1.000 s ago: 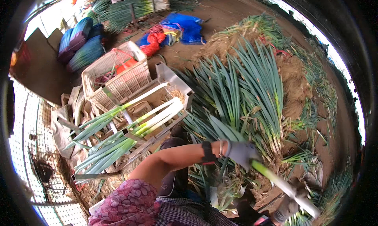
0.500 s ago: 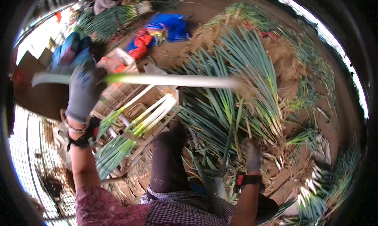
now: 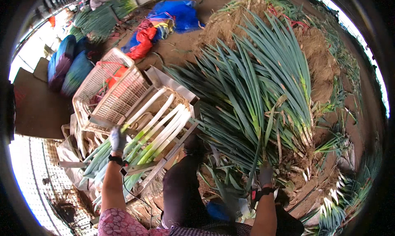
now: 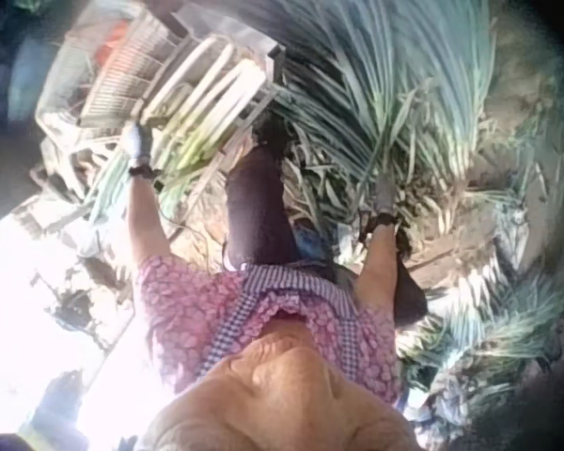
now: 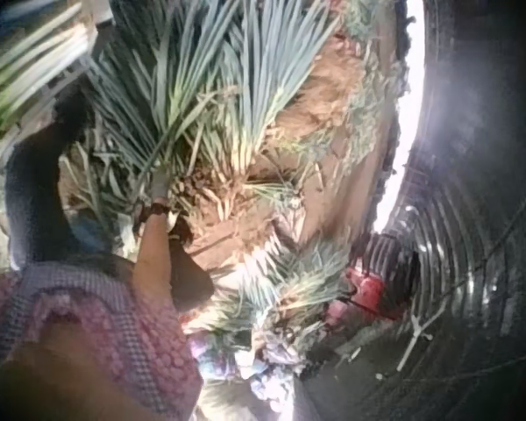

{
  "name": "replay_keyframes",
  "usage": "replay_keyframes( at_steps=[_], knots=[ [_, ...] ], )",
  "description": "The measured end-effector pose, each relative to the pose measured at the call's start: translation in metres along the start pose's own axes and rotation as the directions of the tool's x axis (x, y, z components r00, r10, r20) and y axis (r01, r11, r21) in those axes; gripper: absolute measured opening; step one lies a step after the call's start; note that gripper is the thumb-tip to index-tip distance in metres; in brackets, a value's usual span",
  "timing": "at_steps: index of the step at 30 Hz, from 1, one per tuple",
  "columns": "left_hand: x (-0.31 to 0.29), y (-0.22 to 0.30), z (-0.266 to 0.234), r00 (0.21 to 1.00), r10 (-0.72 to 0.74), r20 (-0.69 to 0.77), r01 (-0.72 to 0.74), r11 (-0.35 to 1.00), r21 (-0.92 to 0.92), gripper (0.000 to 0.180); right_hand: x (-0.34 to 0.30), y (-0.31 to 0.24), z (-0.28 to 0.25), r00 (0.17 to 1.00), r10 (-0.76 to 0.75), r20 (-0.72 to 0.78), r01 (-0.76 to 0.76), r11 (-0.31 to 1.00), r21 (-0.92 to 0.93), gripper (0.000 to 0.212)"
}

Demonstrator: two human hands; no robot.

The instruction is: The person picks up a green onion from a pile, peels away the outer layers by hand, and places the cleaned stalk onto a metal rack, repeating the process for a second onion.

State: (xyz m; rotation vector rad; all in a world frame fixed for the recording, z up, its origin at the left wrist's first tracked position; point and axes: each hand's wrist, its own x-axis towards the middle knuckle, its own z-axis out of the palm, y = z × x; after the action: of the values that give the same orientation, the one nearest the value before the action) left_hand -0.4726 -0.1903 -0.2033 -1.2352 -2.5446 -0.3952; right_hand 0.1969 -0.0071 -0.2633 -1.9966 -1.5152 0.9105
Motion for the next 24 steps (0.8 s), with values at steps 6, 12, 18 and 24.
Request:
replay_keyframes(
  at_steps=[6,12,18,24],
  knots=[
    [0.005,-0.005,0.026,0.974,-0.112,0.197,0.105,0.993,0.05,0.039,0.046,0.04,-0.007,0.995,0.096,0.019,-0.086,0.951,-0.299,0.052],
    [-0.008,-0.033,-0.008,0.889,-0.061,0.454,0.062,0.998,0.013,0.022,0.043,-0.008,0.012,0.96,0.218,0.176,-0.132,0.906,-0.402,0.065],
    [0.029,0.011,-0.09,0.939,-0.098,0.331,0.243,0.869,-0.432,0.019,0.029,-0.034,-0.004,0.934,0.314,0.173,-0.233,0.899,-0.371,0.069],
    [0.035,0.237,-0.23,0.882,0.424,0.204,-0.13,0.635,-0.761,0.024,-0.028,-0.115,-0.026,0.983,-0.154,0.103,0.07,0.825,0.56,0.044]
  ],
)
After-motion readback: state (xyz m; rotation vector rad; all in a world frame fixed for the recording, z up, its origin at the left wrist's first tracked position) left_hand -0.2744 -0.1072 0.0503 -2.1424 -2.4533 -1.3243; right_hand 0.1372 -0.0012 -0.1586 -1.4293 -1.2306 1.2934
